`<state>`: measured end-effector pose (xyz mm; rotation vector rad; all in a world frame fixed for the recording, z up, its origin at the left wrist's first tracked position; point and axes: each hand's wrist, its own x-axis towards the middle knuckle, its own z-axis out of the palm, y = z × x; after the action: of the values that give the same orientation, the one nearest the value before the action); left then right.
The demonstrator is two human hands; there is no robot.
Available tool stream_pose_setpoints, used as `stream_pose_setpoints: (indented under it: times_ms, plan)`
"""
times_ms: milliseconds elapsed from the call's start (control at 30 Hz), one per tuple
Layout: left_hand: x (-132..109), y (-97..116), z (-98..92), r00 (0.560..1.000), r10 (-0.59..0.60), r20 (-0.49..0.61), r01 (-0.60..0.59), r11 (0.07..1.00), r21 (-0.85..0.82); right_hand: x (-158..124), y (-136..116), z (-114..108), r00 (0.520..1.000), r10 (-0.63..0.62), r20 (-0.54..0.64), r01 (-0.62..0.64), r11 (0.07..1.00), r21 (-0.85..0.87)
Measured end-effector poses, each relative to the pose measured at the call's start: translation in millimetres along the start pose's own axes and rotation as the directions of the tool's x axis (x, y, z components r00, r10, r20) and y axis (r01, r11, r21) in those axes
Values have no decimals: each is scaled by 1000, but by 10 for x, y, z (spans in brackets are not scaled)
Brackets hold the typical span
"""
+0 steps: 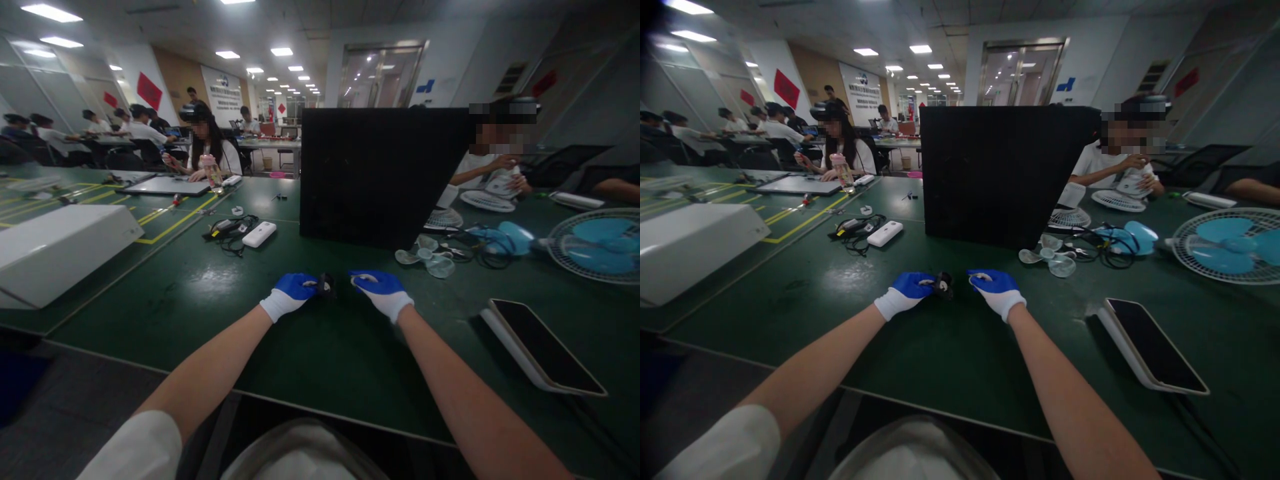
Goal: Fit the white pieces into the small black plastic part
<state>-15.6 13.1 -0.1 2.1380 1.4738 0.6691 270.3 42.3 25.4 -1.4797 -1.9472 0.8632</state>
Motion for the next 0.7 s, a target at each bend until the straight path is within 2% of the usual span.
stream_pose_setpoints:
  times_ms: [67,133,300,467,567,700]
  plan:
    - [-14,41,6,1000,10,5,-10,1000,-26,-53,-63,63,997,-73,5,70,971,229]
    - [-19,63,18,1000,18,12,-18,999,-47,-107,-166,91,993,-114,28,98,938,333]
    - [-11,15,39,999,37,28,-35,995,-96,-203,-360,102,994,-63,92,33,953,302]
    - [-24,-32,59,994,49,97,-31,984,-174,-205,-346,181,989,-95,111,57,949,310]
    - [-35,-18,84,991,92,95,-69,973,-220,-197,-333,211,989,-115,91,84,954,288]
    - [-52,17,101,991,86,106,-56,964,-261,-191,-341,192,987,-73,144,43,978,203]
